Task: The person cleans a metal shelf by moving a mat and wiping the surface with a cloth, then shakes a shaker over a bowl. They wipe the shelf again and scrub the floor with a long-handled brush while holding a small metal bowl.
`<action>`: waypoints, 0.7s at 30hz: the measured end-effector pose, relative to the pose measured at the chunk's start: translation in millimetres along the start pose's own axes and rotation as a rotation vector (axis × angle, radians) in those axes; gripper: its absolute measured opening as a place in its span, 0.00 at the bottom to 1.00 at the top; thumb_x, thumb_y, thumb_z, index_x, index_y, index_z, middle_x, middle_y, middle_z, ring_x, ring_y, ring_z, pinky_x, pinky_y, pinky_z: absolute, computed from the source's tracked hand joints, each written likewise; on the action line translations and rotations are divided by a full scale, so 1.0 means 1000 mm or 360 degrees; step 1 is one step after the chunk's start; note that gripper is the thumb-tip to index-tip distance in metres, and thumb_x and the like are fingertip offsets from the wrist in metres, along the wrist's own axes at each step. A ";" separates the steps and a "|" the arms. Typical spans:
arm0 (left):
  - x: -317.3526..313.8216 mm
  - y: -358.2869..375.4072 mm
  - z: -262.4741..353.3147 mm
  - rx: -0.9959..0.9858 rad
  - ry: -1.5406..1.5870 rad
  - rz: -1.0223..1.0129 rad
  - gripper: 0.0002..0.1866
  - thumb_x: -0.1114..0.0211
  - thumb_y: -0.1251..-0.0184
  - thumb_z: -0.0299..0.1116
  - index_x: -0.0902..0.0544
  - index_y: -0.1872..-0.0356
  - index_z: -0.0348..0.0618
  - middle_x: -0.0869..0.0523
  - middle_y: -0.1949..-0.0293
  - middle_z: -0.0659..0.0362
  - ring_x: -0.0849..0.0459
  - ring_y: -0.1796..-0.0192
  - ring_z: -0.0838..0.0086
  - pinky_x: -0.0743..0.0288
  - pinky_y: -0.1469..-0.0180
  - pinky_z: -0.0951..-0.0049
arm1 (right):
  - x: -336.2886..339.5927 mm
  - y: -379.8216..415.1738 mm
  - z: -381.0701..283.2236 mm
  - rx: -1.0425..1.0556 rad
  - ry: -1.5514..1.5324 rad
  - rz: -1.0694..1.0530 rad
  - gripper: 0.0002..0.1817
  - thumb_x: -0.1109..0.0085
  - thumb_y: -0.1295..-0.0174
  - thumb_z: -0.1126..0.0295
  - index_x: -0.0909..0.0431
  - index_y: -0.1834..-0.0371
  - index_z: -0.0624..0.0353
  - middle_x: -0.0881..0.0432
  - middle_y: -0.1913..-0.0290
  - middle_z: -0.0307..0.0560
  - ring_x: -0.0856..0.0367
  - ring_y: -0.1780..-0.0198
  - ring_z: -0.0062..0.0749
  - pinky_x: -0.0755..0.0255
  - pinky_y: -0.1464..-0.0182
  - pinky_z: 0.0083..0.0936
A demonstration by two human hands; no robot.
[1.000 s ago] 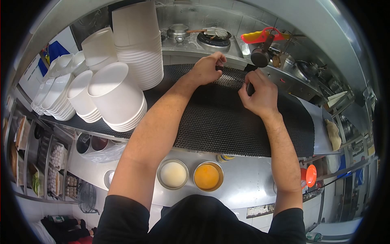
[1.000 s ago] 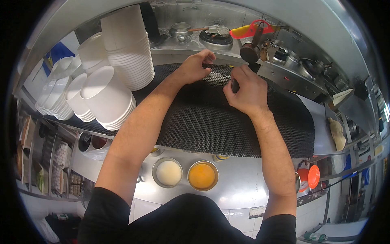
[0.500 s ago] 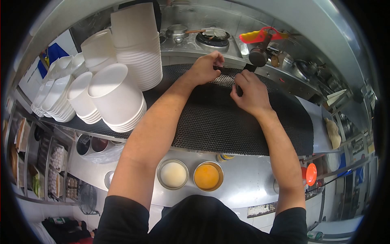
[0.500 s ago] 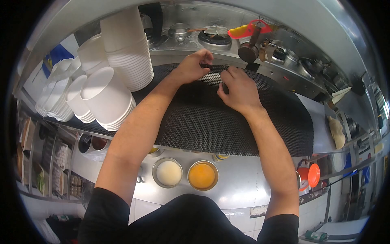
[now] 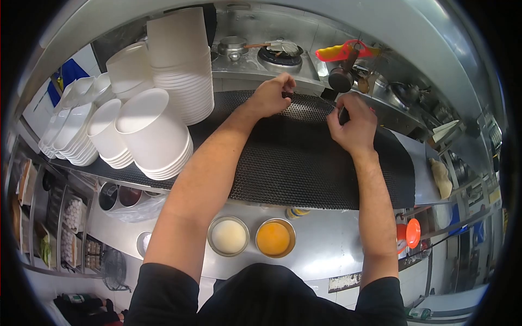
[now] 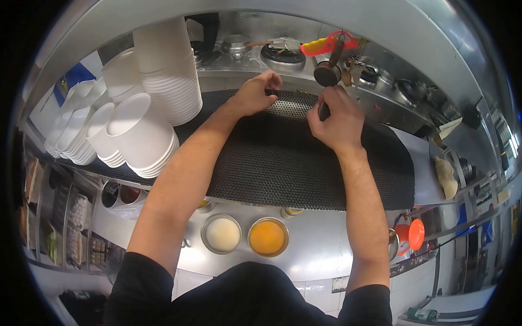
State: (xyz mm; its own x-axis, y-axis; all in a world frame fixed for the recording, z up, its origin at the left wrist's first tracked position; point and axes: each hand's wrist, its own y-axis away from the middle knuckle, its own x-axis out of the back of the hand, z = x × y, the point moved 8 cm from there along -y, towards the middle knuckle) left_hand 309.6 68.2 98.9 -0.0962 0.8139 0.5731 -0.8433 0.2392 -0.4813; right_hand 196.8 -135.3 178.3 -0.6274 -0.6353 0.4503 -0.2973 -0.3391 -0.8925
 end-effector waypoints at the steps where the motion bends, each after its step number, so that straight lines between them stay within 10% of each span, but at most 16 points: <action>1: 0.000 0.000 0.000 -0.0006 -0.0007 0.0001 0.22 0.29 0.36 0.22 0.21 0.42 0.39 0.11 0.46 0.51 0.11 0.38 0.62 0.18 0.35 0.62 | -0.002 0.001 0.001 -0.0009 0.0014 -0.0020 0.08 0.31 0.46 0.72 0.23 0.67 0.54 0.19 0.68 0.44 0.16 0.66 0.45 0.23 0.65 0.39; 9: -0.001 0.001 0.000 0.0059 -0.0039 -0.0006 0.26 0.22 0.37 0.30 0.21 0.38 0.41 0.11 0.44 0.51 0.13 0.36 0.61 0.22 0.31 0.58 | -0.005 0.002 0.005 -0.0050 0.0023 -0.0057 0.09 0.31 0.46 0.70 0.22 0.66 0.54 0.19 0.67 0.44 0.16 0.66 0.46 0.23 0.65 0.39; 15: 0.002 0.013 0.001 -0.0165 -0.0944 0.0491 0.35 0.18 0.38 0.46 0.20 0.30 0.52 0.13 0.38 0.55 0.19 0.30 0.58 0.37 0.24 0.49 | -0.005 0.003 0.007 -0.0022 0.0042 0.0000 0.09 0.29 0.46 0.70 0.22 0.67 0.54 0.19 0.68 0.44 0.16 0.67 0.45 0.23 0.65 0.39; 21: -0.010 0.008 -0.013 0.0078 -0.0948 0.0194 0.32 0.27 0.30 0.57 0.18 0.31 0.52 0.14 0.35 0.53 0.21 0.26 0.58 0.41 0.20 0.47 | 0.005 0.000 0.000 0.0035 -0.0107 0.0055 0.08 0.31 0.47 0.74 0.21 0.67 0.57 0.19 0.68 0.46 0.17 0.67 0.45 0.24 0.65 0.36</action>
State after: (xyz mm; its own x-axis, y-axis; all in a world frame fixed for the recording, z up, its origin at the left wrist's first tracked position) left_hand 310.3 68.7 80.6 -0.4611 0.3942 0.7950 -0.8295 0.1268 -0.5439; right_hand 193.5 -138.0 180.6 -0.5870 -0.6917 0.4207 -0.2602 -0.3309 -0.9071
